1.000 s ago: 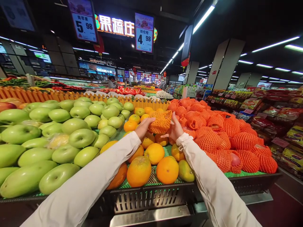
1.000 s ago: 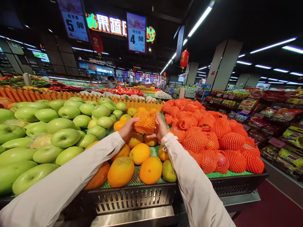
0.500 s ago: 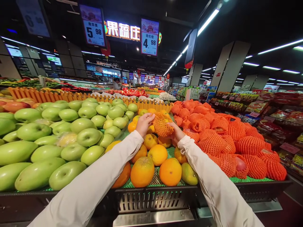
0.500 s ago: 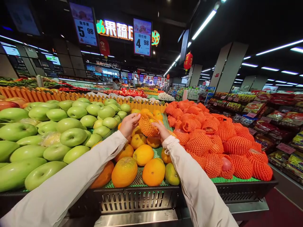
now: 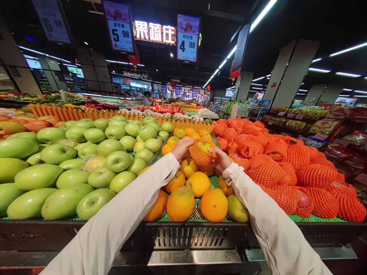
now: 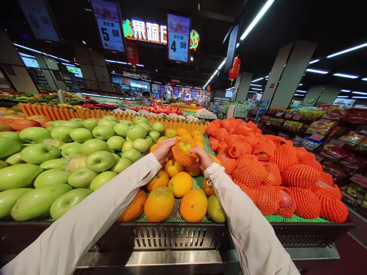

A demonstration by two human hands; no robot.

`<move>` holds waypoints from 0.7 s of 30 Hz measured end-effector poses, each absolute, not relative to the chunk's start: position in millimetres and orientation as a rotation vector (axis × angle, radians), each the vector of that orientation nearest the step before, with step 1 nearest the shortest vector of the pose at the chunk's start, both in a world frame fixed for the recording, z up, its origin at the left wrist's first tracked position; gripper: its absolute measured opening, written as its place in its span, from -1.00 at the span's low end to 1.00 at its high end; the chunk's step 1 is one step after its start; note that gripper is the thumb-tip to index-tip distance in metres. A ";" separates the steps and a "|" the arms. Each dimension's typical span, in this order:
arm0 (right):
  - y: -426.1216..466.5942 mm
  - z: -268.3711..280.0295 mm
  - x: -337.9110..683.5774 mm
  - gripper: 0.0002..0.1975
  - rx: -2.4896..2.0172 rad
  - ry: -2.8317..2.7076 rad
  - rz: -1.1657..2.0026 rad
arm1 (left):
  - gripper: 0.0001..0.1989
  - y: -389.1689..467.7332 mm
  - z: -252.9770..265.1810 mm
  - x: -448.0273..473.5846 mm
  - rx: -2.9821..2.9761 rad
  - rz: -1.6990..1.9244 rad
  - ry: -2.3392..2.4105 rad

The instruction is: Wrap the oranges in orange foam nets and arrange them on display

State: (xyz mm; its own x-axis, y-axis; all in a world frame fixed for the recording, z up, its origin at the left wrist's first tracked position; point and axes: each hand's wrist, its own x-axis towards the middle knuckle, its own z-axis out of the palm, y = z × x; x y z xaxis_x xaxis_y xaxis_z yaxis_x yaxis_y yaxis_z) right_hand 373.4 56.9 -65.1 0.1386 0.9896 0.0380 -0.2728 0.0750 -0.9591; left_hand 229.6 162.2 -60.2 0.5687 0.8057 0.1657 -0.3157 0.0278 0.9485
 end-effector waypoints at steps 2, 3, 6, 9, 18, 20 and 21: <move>56.9 -66.5 372.2 -0.26 -1.041 -1.016 1.185 | -0.62 164.6 -62.0 230.1 1.289 0.906 0.534; 56.7 -66.2 371.3 -0.27 -1.040 -1.023 1.166 | -0.58 164.3 -62.4 230.3 1.296 0.882 0.546; 55.6 -60.4 369.6 -0.31 -0.985 -0.887 1.061 | -0.52 155.5 -59.4 229.6 1.298 0.858 0.522; 53.6 -51.6 370.7 -0.37 -0.887 -0.747 1.000 | -0.39 141.1 -52.1 226.0 1.281 0.902 0.392; 53.9 -51.8 377.3 -0.27 -0.761 -0.774 1.024 | -0.48 157.7 -59.1 222.4 1.560 0.764 0.382; 54.1 -53.2 377.6 -0.22 -0.769 -0.826 1.017 | -0.55 162.6 -63.0 225.0 1.655 0.800 0.442; 53.8 -53.0 377.1 -0.20 -0.772 -0.849 1.016 | -0.60 163.8 -64.2 226.1 1.711 0.832 0.465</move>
State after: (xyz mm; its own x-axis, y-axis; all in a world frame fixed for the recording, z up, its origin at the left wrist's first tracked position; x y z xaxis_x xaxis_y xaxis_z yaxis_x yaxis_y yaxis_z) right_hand 377.1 53.8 -53.0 0.2819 0.9309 0.2323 -0.3942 0.3331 -0.8565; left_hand 226.1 163.8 -64.2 0.6735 0.6791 0.2919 -0.1074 -0.3007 0.9476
